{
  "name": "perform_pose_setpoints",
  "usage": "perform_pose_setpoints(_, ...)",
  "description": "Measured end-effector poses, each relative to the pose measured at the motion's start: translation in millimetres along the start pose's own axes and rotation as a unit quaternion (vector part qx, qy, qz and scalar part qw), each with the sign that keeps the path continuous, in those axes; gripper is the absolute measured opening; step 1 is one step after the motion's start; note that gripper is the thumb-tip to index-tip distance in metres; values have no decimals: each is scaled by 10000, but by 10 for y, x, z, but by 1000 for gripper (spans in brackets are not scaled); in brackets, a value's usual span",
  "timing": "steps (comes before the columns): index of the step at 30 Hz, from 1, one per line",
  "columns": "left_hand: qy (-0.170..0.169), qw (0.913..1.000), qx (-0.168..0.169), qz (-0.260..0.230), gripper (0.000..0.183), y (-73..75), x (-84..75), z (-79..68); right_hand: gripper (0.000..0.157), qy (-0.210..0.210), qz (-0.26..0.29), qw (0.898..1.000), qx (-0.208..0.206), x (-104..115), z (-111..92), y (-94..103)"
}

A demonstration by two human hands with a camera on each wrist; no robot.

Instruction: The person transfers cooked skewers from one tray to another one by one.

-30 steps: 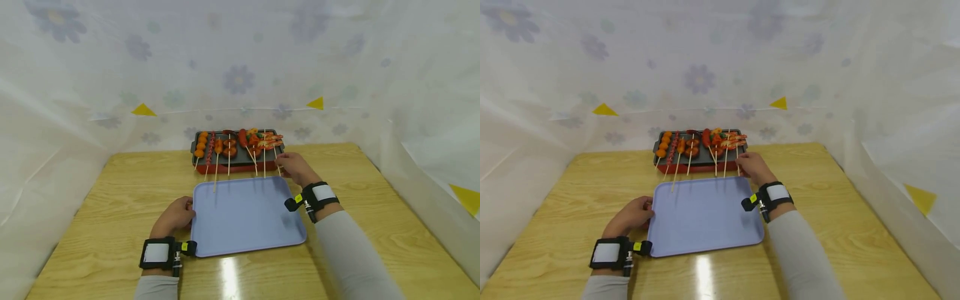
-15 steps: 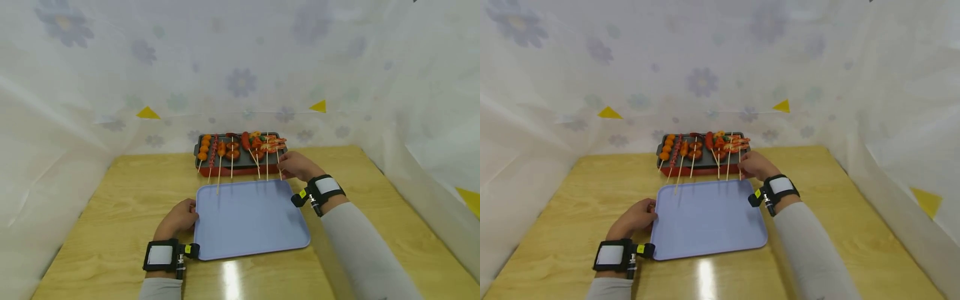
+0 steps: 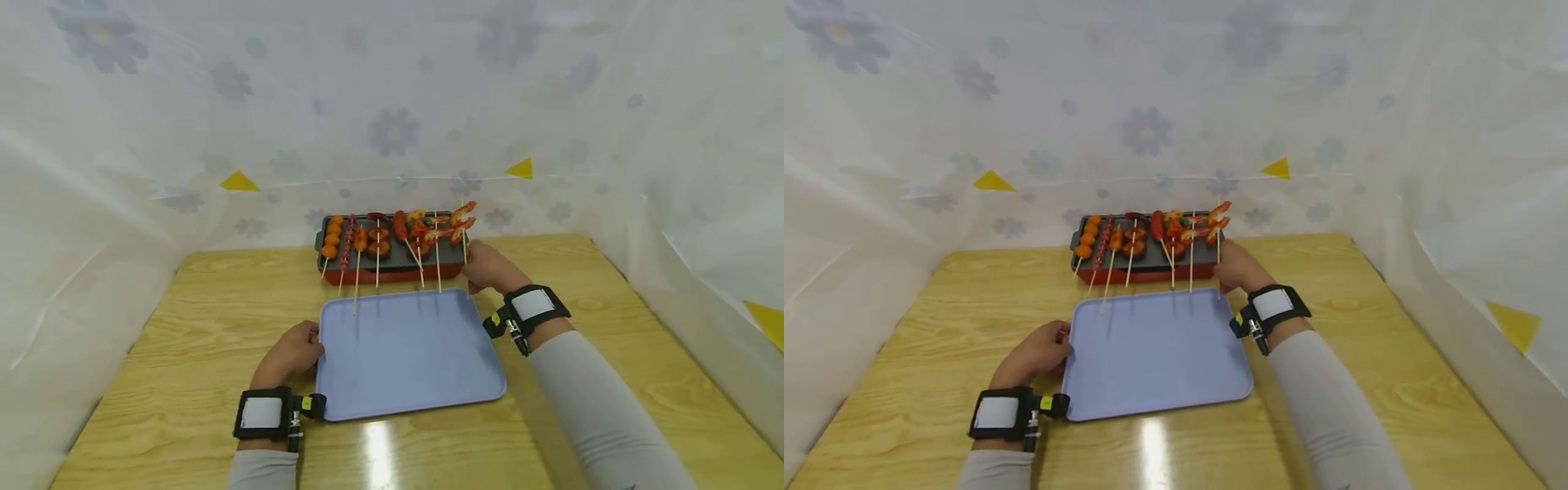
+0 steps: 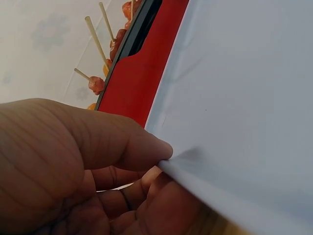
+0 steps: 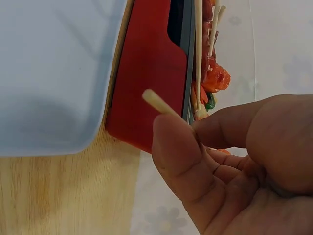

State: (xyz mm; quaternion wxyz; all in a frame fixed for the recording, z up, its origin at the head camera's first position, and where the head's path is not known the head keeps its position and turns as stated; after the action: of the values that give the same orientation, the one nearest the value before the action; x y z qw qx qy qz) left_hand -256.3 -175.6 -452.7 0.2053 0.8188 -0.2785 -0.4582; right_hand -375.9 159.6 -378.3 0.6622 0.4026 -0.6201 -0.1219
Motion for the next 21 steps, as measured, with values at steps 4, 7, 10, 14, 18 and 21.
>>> perform_pose_setpoints(4, 14, 10000, -15, -22, 46, 22, -4, 8, 23, 18, -294, 9996, -31, 14, -26, 35)
perform_pose_setpoints(7, 22, 10000, -5, -31, 46, 24, -7, 7, 34, 16, -314, 9995, -29, 1, -54, 24)
perform_pose_setpoints(10, 57, 10000, 6, -5, 46, 13, 2, 13, 41, 17, -297, 9996, -12, -31, -85, -9)
perform_pose_setpoints(14, 60, 10000, 8, 45, 47, -4, 9, 19, 41, 8, -346, 9994, -40, -83, -119, -41)
perform_pose_setpoints(18, 28, 10000, 2, 10, 48, -10, 4, 16, 38, 62, -390, 9992, -90, -83, -148, -44)
perform_pose_setpoints(21, -7, 10000, -11, -21, 48, -4, 2, 4, 35, 146, -435, 9988, -143, -73, -165, -51)
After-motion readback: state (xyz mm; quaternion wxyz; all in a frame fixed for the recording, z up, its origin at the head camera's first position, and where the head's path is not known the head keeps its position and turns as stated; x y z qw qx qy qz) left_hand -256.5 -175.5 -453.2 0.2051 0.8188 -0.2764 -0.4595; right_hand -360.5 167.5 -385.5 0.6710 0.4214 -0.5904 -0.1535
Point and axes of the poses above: each hand's wrist, its own z-axis towards the middle knuckle, its own y-axis out of the back of the hand, x = y × z, the point moved 10 cm from there along z, towards the middle knuckle, and after that the axes turned 12 degrees about y, right-handed, at the moved point
